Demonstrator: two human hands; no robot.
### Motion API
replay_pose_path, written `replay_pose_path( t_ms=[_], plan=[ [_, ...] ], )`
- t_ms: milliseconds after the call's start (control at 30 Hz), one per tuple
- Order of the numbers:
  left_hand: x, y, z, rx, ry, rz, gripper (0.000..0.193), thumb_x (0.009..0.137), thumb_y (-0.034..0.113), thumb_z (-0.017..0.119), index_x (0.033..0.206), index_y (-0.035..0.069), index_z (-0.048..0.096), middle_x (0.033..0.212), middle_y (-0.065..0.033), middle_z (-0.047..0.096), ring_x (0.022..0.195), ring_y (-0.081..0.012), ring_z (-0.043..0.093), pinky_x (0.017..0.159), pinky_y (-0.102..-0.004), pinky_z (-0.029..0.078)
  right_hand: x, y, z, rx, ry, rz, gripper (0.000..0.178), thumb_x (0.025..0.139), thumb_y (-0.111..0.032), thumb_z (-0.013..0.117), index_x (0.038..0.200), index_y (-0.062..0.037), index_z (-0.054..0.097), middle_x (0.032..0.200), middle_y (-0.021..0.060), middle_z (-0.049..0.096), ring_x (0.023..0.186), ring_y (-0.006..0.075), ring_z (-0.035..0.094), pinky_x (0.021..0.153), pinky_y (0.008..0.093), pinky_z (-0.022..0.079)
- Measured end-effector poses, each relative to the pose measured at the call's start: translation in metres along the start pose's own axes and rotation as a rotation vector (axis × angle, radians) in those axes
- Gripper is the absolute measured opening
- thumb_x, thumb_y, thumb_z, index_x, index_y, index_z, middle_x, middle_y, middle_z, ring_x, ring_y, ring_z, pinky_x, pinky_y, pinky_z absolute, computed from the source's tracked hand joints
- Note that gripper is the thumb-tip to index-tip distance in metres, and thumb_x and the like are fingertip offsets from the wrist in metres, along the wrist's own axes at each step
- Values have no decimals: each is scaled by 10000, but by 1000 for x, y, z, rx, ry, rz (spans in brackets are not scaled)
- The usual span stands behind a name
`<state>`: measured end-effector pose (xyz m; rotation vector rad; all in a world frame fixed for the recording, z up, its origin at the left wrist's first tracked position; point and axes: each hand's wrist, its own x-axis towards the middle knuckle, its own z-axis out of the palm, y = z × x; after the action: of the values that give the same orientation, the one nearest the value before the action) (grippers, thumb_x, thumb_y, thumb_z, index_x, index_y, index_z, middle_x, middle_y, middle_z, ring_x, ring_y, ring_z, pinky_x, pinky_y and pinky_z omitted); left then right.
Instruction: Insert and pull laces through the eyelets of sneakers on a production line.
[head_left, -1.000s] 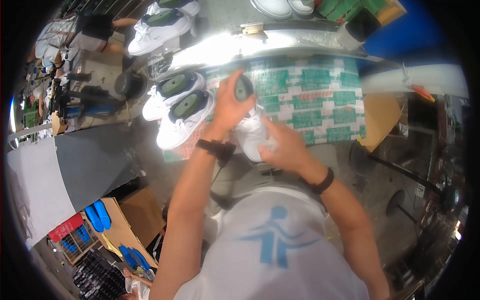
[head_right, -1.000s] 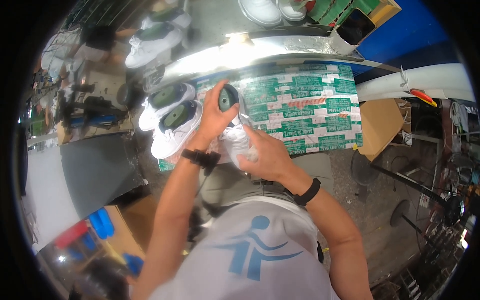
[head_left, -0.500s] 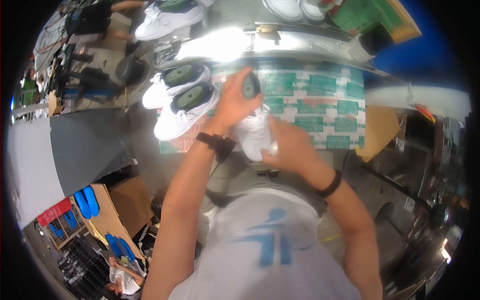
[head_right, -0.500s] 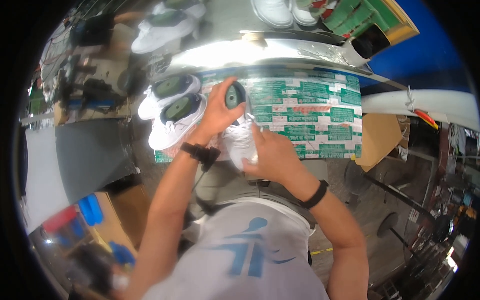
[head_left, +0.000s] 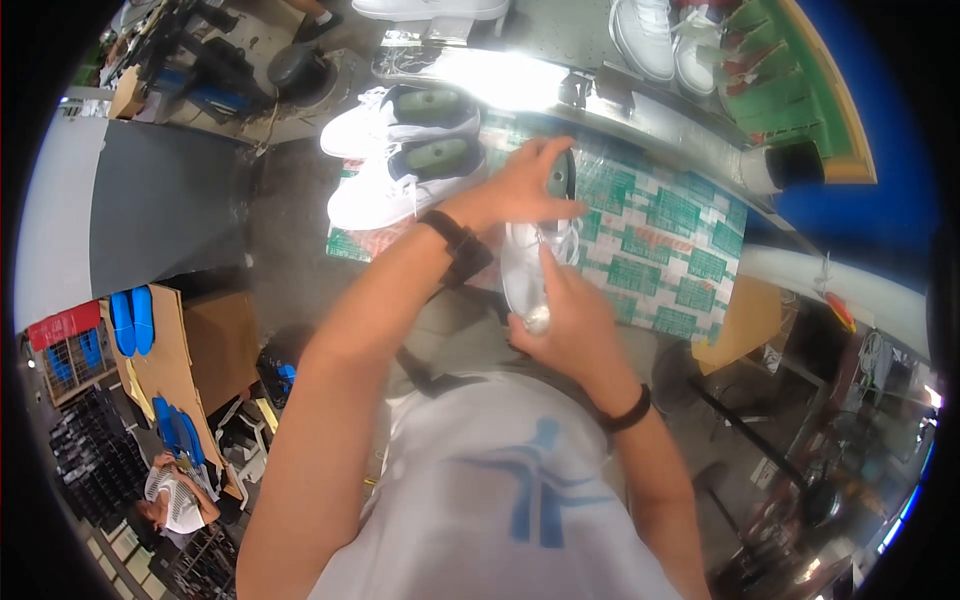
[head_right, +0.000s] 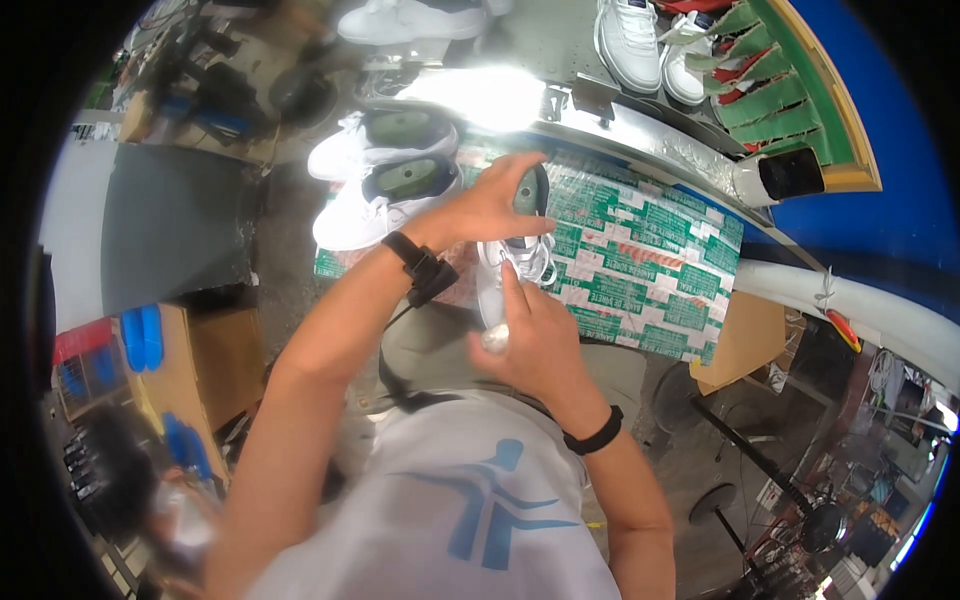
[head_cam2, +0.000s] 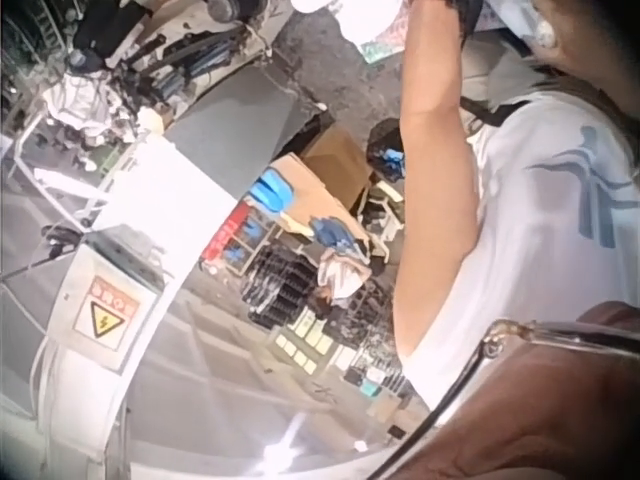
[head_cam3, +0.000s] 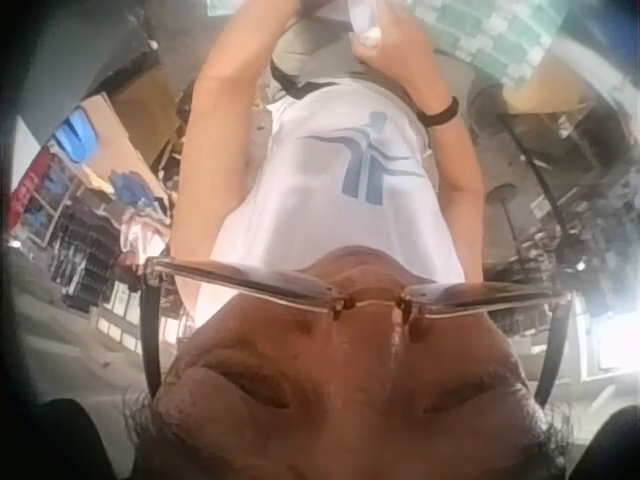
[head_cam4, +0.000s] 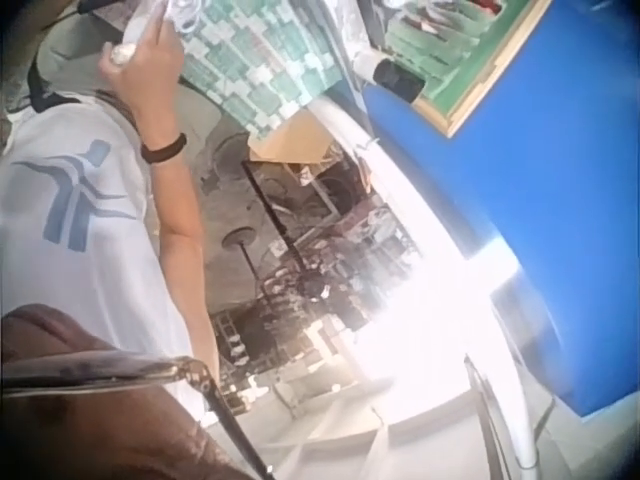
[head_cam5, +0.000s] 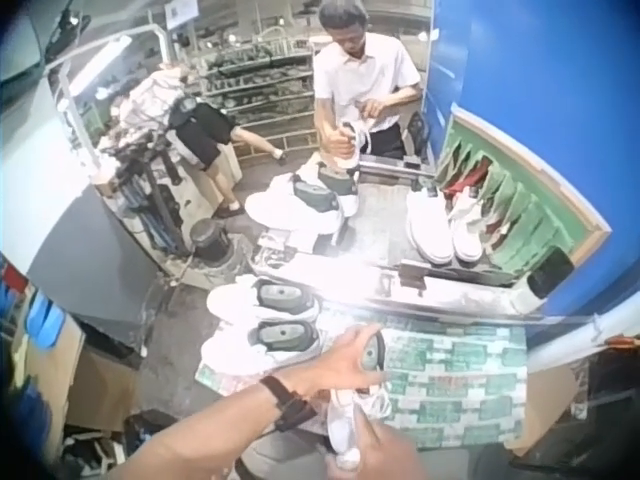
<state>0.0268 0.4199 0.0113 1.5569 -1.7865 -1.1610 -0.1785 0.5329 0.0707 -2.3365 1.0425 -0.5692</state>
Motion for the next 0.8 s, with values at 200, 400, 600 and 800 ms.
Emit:
replay_pose_path(
  t_ms=[200,400,600,800],
  plan=[
    [-3,5,-4,30,-138,-42,1159,869,512,917,1747,86,292,1747,-342,304,1651,-521,281,1342,-559,327,-3,19,26,-117,-56,21,930,782,-352,910,1497,146,585,1028,214,712,841,364,734,714,443,609],
    [-1,3,6,95,-58,-15,1141,861,511,925,1740,106,319,1668,-326,407,1571,-504,407,1285,-552,404,4,1,29,166,4,233,899,818,-332,890,1525,122,569,1069,214,730,902,384,756,770,472,615],
    [-4,4,1,110,-11,0,1082,866,491,918,1718,113,369,1555,-297,503,1473,-477,503,1213,-530,473,-52,-24,1,312,-165,209,915,808,-305,877,1575,72,549,1042,193,727,913,379,750,782,495,606],
    [-8,6,2,81,33,1,1059,874,458,909,1718,109,373,1594,-308,484,1508,-481,483,1236,-532,456,-17,0,12,61,-107,187,963,764,-334,896,1554,100,555,1045,199,724,898,373,755,754,443,616]
  ],
)
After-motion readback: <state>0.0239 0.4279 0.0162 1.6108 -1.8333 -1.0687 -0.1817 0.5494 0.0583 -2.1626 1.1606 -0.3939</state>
